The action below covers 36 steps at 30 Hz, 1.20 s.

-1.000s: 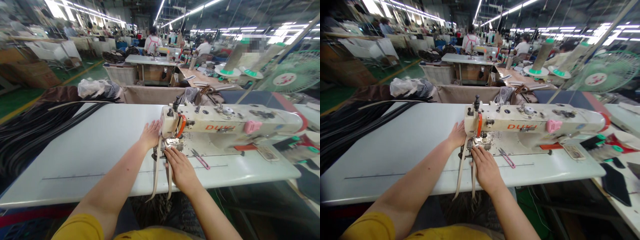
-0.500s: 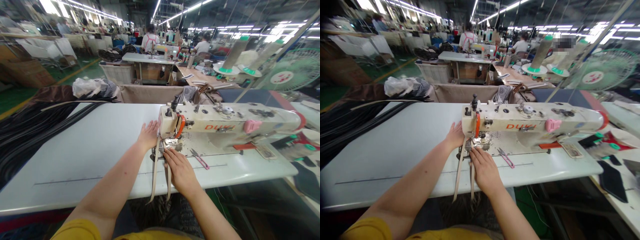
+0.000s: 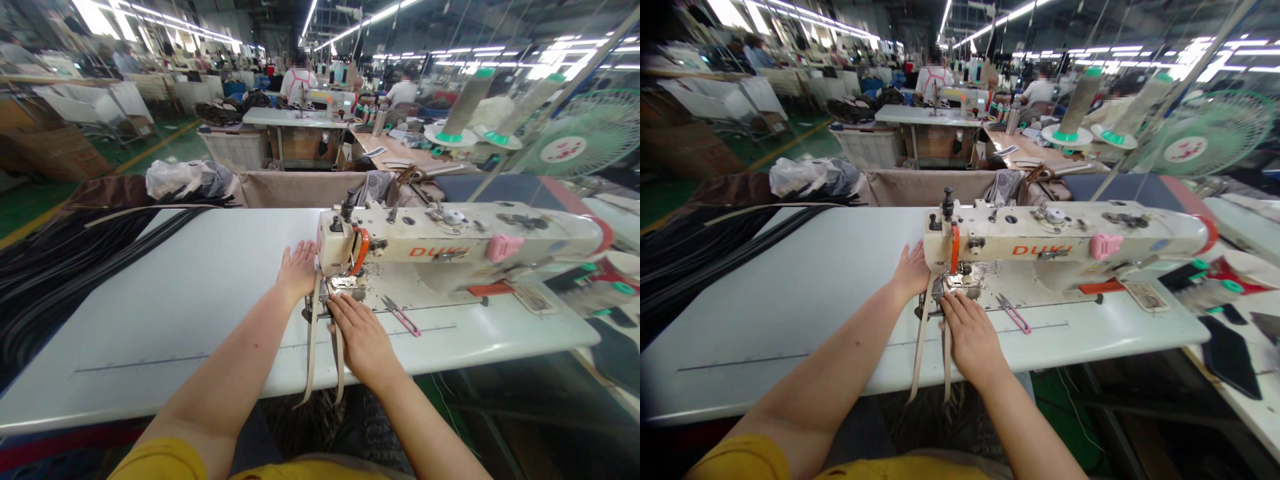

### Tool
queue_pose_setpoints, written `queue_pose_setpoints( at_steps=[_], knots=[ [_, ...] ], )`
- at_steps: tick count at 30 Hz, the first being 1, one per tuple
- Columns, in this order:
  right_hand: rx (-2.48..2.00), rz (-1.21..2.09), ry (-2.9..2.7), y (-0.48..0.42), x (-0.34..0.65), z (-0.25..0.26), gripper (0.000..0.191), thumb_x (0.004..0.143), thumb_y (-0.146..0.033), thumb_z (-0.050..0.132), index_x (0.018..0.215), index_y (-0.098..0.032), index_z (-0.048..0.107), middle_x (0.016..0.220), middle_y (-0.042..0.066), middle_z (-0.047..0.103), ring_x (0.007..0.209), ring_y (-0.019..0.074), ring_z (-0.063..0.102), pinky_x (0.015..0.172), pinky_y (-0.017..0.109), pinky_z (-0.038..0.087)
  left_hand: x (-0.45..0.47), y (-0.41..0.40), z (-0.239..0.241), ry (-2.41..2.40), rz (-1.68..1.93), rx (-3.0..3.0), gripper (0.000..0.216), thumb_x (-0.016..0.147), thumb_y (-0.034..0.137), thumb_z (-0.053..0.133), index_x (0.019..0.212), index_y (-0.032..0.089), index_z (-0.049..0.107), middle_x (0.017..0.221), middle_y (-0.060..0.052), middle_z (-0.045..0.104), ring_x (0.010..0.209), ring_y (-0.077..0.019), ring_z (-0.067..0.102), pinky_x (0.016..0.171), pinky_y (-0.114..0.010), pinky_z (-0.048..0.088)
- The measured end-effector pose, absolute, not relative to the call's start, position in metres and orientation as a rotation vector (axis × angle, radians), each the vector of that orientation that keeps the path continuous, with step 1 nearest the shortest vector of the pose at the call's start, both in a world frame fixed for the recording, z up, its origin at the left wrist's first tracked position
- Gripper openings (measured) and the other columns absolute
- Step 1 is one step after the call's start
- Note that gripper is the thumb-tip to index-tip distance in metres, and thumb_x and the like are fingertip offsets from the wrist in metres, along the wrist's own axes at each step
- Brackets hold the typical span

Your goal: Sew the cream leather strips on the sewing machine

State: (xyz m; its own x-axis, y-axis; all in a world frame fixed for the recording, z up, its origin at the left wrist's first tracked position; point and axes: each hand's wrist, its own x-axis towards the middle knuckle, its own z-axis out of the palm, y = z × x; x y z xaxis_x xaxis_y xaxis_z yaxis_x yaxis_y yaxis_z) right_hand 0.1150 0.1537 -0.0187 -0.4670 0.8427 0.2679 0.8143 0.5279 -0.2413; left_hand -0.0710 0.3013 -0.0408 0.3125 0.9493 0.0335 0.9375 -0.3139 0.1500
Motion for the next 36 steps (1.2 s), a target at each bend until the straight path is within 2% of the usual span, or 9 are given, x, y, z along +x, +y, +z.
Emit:
queue_pose_setpoints(
  at_steps=[8, 19, 27, 36],
  knots=[
    [-1.398, 0.105, -2.444, 0.1542, 0.1138, -0.0161, 0.047, 0.101, -0.029, 0.045, 0.146, -0.017, 0.047, 0.157, 0.008, 0.045, 0.146, 0.0279, 0.036, 0.116, 0.048, 0.038, -0.0703, 0.3026, -0.0406, 1.799, 0.143, 2.453, 0.07, 0.098, 0.046, 0.039, 0.158, 0.013, 0.022, 0.164, -0.013, 0.019, 0.152, -0.0317, 0.012, 0.122, -0.06, 0.007],
    [-1.356, 0.1, -2.413, 0.1542, 0.1161, -0.02, 0.051, 0.099, -0.029, 0.05, 0.148, -0.019, 0.045, 0.155, 0.009, 0.047, 0.146, 0.0278, 0.037, 0.115, 0.049, 0.04, -0.0701, 0.3004, -0.0388, 1.806, 0.17, 2.455, 0.064, 0.1, 0.044, 0.036, 0.156, 0.015, 0.028, 0.163, -0.011, 0.021, 0.152, -0.0293, 0.012, 0.122, -0.058, 0.007],
    [-1.361, 0.084, -2.418, 0.1534, 0.115, -0.0154, 0.047, 0.099, -0.029, 0.05, 0.144, -0.015, 0.05, 0.153, 0.011, 0.049, 0.144, 0.0281, 0.041, 0.114, 0.048, 0.041, -0.0673, 0.2997, -0.0371, 1.806, 0.166, 2.43, 0.068, 0.098, 0.044, 0.04, 0.157, 0.015, 0.024, 0.164, -0.012, 0.019, 0.152, -0.0305, 0.01, 0.122, -0.059, 0.006],
    [-1.243, 0.043, -2.364, 0.1449, 0.1202, -0.0167, 0.034, 0.098, -0.02, 0.051, 0.13, -0.019, 0.061, 0.136, 0.01, 0.066, 0.131, 0.026, 0.054, 0.113, 0.049, 0.038, -0.0675, 0.302, -0.0379, 1.818, 0.129, 2.4, 0.066, 0.099, 0.04, 0.034, 0.158, 0.015, 0.022, 0.164, -0.012, 0.016, 0.152, -0.0313, 0.008, 0.12, -0.062, 0.004]
  ],
)
